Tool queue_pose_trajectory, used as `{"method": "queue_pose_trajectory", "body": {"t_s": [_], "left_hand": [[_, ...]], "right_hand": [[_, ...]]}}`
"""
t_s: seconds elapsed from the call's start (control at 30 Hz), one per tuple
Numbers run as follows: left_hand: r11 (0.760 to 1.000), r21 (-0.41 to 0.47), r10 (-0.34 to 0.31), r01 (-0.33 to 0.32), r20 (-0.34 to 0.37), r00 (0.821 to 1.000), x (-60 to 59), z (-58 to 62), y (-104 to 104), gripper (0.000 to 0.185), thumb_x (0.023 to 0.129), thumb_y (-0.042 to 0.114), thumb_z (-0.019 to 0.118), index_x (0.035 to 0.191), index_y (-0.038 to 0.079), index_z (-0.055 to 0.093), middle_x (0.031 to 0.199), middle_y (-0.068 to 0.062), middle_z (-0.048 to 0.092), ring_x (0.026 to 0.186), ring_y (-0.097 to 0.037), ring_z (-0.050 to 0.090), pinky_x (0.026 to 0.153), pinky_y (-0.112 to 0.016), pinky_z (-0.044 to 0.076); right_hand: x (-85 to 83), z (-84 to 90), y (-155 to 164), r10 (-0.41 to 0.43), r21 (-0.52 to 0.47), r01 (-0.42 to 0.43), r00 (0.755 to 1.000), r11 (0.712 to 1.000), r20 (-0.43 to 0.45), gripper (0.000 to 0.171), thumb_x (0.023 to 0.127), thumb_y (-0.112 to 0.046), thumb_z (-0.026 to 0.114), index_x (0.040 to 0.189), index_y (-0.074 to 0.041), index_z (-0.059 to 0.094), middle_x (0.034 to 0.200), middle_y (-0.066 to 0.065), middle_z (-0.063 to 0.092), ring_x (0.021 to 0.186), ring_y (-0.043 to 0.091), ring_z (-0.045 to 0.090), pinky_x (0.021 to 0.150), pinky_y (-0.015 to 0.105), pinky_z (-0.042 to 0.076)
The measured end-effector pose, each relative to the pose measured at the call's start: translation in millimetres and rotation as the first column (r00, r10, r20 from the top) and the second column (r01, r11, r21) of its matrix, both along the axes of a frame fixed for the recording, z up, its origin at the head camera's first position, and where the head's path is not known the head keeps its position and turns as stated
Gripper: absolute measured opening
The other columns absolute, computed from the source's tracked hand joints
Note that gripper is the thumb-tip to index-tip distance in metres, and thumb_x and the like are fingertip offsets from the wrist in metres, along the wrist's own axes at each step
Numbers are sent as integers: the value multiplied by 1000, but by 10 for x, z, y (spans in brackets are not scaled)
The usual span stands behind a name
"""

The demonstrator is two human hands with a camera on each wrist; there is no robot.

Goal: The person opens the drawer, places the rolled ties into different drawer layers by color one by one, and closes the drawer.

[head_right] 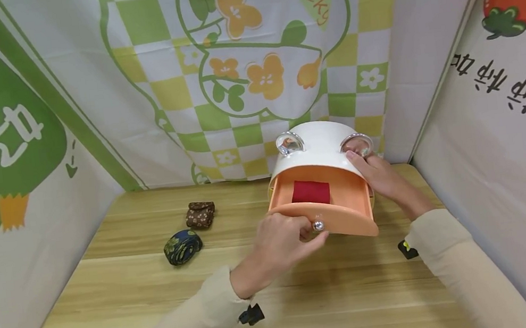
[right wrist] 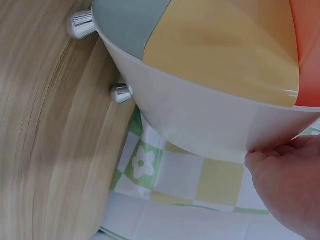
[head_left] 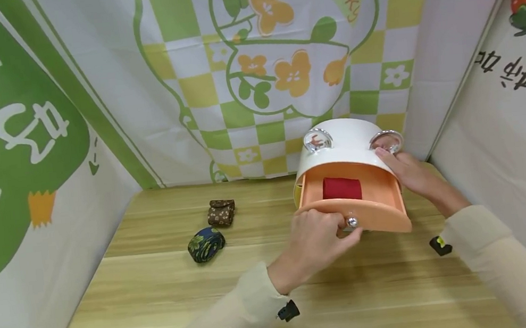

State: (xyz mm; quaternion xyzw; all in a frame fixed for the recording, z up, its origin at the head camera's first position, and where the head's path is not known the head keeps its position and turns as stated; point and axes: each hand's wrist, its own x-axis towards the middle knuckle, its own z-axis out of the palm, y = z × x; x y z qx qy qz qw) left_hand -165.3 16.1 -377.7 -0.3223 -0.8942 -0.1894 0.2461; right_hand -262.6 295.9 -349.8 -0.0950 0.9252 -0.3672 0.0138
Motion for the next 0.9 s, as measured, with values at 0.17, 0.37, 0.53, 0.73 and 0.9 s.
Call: {"method": "queue_pose_trajectory", "body": {"t_s": [0.17,0.37,0.53,0.73,0.9], "left_hand": [[1000,16,13,-13,-42,999,-11,8,43,56,92,45,76,50,27,43,47,17,25,44,1,31,47,-18,21],[999,39,9,-7,-40,999,-41,15,47,57,91,41,76,50,25,40,47,16,24,45,2,23,49,-18,17],[998,59,10,-7,-60,998,-66,26,64,55,90,38,75,50,24,40,46,15,26,44,1,24,52,-19,31],[997,73,32,-27,-73,997,-105,29,84,55,87,36,76,49,23,39,45,16,25,42,1,23,66,-25,49],[996,81,42,-35,-82,996,-170,44,111,54,86,33,75,51,23,36,48,15,21,45,0,18,47,-18,16]], "right_hand": [[-15,0,12,1,-3,-1,1000,1000,10,75,110,-62,25,85,-2,63,69,0,54,78,20,60,78,36,49],[-7,7,-1,21,-8,-21,1000,1000,0,78,111,-60,24,114,4,69,106,18,69,105,32,62,96,47,48],[1,0,-1,16,-2,-16,1000,1000,6,79,111,-59,23,117,6,68,110,22,68,109,35,60,101,50,46],[-7,-17,19,32,-18,-32,999,999,18,79,111,-59,22,132,5,63,127,25,67,122,37,59,108,56,44],[-17,-33,41,41,-32,-40,999,999,24,79,112,-58,20,139,4,59,136,27,63,130,39,55,112,60,41]]}}
